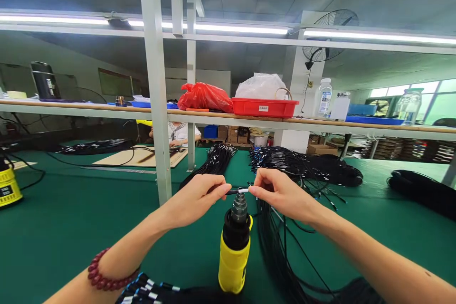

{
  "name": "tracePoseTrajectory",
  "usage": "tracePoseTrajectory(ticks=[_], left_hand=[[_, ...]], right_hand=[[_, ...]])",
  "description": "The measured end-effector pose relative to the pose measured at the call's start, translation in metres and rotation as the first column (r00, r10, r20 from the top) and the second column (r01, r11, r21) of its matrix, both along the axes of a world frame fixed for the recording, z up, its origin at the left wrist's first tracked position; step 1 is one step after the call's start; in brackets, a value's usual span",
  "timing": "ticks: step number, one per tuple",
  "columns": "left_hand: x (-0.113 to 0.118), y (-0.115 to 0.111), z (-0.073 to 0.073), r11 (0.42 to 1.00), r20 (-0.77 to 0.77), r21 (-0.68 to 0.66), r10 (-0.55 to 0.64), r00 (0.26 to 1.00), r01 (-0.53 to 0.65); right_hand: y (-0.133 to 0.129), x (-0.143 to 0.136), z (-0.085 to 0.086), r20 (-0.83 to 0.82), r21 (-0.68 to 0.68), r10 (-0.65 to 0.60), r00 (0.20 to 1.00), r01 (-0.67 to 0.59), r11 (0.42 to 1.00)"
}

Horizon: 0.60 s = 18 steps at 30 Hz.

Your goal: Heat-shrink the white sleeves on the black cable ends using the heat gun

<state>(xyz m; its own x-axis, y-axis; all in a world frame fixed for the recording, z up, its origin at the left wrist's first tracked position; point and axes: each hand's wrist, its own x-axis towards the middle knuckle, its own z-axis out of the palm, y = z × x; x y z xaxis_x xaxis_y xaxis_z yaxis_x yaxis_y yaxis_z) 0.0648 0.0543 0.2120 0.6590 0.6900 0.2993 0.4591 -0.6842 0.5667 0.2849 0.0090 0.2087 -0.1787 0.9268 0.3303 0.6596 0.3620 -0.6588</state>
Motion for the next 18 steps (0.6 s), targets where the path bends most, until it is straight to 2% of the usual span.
tracePoseTrajectory(ticks=[18], left_hand=[[0.0083,0.0088,-0.0044,0.997,0.066,-0.009,0.081,0.995,-0.081]], right_hand=[[0.0096,0.0,-0.0045,0.047,0.05,-0.045,0.998,0.043,0.998]])
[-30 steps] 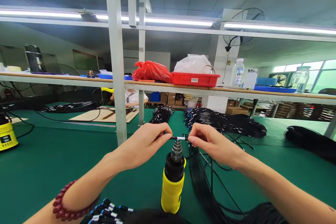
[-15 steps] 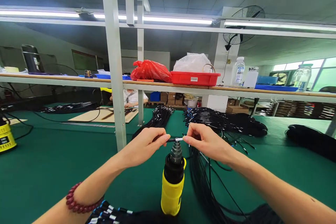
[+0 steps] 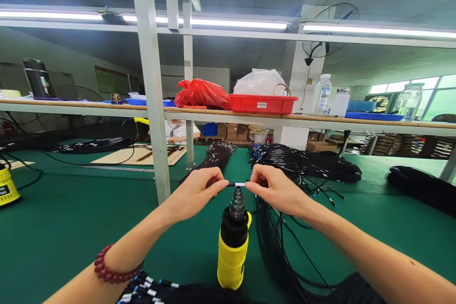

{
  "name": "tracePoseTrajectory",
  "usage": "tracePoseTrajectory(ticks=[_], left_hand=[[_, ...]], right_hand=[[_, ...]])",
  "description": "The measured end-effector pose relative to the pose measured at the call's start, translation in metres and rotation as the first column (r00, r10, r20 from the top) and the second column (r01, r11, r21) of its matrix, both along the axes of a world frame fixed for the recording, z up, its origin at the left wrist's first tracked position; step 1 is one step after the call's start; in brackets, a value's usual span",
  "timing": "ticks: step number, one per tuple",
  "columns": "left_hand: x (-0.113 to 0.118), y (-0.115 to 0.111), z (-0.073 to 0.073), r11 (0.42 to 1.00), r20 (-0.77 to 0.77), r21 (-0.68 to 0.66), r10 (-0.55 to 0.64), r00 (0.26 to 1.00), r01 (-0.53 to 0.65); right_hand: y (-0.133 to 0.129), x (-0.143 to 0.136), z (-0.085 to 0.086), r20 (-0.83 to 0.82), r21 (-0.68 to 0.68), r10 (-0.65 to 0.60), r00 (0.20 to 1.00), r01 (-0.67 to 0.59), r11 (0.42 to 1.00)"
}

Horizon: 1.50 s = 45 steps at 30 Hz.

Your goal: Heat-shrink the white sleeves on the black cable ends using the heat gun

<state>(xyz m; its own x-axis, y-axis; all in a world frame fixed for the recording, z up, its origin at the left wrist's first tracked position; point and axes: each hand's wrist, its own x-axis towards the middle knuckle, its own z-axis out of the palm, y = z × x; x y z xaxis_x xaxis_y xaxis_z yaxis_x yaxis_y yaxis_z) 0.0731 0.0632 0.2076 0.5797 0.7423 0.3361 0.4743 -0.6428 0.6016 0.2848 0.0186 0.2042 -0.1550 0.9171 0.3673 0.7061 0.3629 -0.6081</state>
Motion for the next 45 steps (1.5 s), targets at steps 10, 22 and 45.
tracePoseTrajectory(ticks=[10,22,45], left_hand=[[0.0,0.002,-0.001,1.0,0.021,-0.004,0.02,1.0,-0.02],[-0.002,0.003,-0.005,1.0,-0.038,0.025,0.019,0.999,-0.018],[0.003,0.005,-0.01,0.999,0.074,-0.002,0.051,0.996,-0.051]], right_hand=[[0.005,-0.002,-0.003,0.019,0.016,-0.011,1.0,0.01,1.0],[0.0,0.004,0.004,0.036,0.028,0.036,0.999,-0.037,0.999],[0.005,0.007,0.002,0.068,0.005,0.028,0.997,-0.028,1.0]])
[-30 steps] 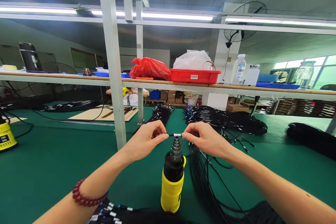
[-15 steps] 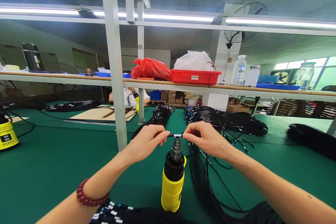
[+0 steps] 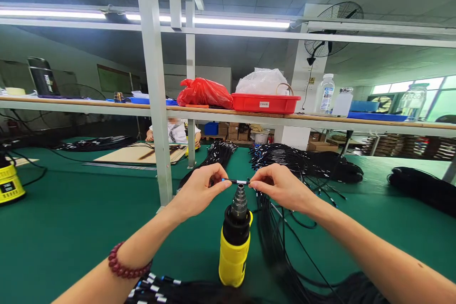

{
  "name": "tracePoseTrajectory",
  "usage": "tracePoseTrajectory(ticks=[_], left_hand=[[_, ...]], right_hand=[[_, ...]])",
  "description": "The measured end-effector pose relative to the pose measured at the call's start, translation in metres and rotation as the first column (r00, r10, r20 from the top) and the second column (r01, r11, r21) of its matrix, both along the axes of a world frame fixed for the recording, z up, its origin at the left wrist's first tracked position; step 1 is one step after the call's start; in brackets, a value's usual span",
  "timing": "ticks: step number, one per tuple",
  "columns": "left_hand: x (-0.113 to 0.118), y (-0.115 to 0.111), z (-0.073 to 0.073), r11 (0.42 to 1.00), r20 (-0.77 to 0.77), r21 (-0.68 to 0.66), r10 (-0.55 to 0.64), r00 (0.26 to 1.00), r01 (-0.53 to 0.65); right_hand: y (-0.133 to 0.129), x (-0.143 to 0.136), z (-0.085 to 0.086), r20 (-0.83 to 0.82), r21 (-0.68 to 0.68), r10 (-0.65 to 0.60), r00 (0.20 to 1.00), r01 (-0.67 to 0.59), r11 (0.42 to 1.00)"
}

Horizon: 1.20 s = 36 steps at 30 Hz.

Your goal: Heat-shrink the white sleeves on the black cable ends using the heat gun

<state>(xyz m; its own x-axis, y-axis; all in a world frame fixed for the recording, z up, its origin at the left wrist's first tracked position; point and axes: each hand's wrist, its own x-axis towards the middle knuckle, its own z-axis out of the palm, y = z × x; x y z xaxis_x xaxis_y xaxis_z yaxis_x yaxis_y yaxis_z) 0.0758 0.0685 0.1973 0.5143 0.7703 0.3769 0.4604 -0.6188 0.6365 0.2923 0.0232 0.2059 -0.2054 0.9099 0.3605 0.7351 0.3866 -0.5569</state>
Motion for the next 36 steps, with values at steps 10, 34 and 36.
tracePoseTrajectory(ticks=[10,34,36], left_hand=[[-0.0009,0.0014,0.0018,1.0,-0.075,-0.008,-0.009,0.997,0.009],[-0.0014,-0.0022,0.003,0.998,0.001,0.057,-0.006,1.0,0.006],[-0.0018,-0.0029,0.003,0.997,-0.046,0.074,-0.009,0.999,0.012]], right_hand=[[-0.0025,0.0017,0.0015,-0.013,0.028,0.04,0.999,-0.039,0.999],[0.0013,0.001,-0.0003,-0.067,0.01,0.014,0.998,-0.013,1.0],[-0.0003,0.0014,0.0018,-0.011,-0.004,0.013,1.0,-0.013,1.0]])
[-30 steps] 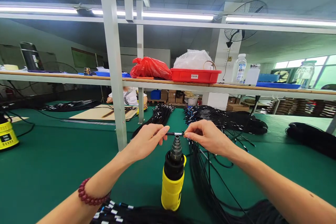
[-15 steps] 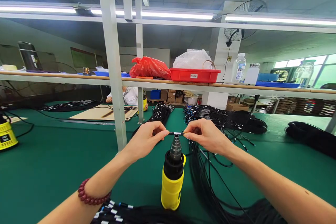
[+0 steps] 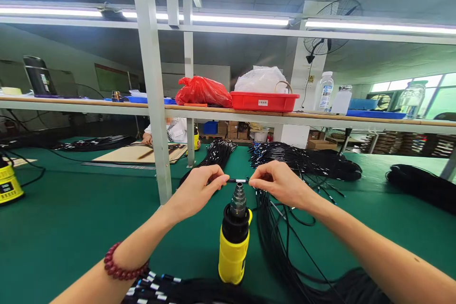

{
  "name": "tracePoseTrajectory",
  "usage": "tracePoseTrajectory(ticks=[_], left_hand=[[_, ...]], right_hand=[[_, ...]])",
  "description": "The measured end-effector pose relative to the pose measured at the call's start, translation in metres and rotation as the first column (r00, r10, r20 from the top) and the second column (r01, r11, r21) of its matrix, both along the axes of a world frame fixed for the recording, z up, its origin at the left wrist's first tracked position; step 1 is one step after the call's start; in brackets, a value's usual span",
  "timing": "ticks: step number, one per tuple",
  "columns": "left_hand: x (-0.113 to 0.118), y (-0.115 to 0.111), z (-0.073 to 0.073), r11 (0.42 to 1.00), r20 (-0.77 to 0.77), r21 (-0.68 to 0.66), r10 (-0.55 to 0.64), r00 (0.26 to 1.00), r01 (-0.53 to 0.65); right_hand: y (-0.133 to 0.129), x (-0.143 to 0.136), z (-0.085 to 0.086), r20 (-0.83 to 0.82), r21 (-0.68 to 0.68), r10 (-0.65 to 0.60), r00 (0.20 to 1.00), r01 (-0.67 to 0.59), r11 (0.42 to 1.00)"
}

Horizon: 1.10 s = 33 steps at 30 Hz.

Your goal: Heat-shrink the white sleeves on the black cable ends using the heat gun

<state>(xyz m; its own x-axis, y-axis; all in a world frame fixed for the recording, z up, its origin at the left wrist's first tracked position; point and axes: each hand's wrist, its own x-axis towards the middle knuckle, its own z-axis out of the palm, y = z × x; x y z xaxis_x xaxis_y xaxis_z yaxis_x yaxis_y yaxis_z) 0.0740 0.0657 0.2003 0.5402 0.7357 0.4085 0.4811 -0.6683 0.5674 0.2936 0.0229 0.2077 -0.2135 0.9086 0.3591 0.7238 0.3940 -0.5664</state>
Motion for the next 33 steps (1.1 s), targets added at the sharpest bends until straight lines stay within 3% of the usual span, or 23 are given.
tracePoseTrajectory(ticks=[5,13,18,21,28,33], left_hand=[[-0.0008,0.001,-0.0027,1.0,-0.056,0.017,0.026,0.998,-0.025],[0.0008,0.0016,-0.0038,0.999,0.052,-0.009,0.034,0.998,-0.033],[0.0017,0.0015,-0.0036,0.998,-0.008,0.053,0.043,0.999,-0.042],[0.0014,0.0025,-0.0036,0.999,-0.038,0.015,0.036,0.999,-0.035],[0.0,0.0014,-0.0029,0.999,0.05,0.008,0.048,0.998,-0.049],[0.0013,0.0001,-0.003,1.0,-0.005,0.003,0.028,1.0,-0.028]], right_hand=[[-0.0033,-0.0019,0.0016,0.069,0.011,0.011,0.998,-0.012,1.0],[0.0046,-0.0003,-0.0047,-0.018,0.054,0.015,1.0,-0.014,0.998],[0.0002,-0.0007,-0.0004,0.022,-0.004,0.028,0.999,-0.028,1.0],[-0.0035,-0.0017,0.0004,0.05,-0.018,0.063,0.997,-0.062,0.998],[0.0003,0.0,-0.0044,-0.017,0.048,0.019,1.0,-0.019,0.999],[-0.0052,-0.0009,-0.0006,0.07,0.0,0.047,0.996,-0.047,0.999]])
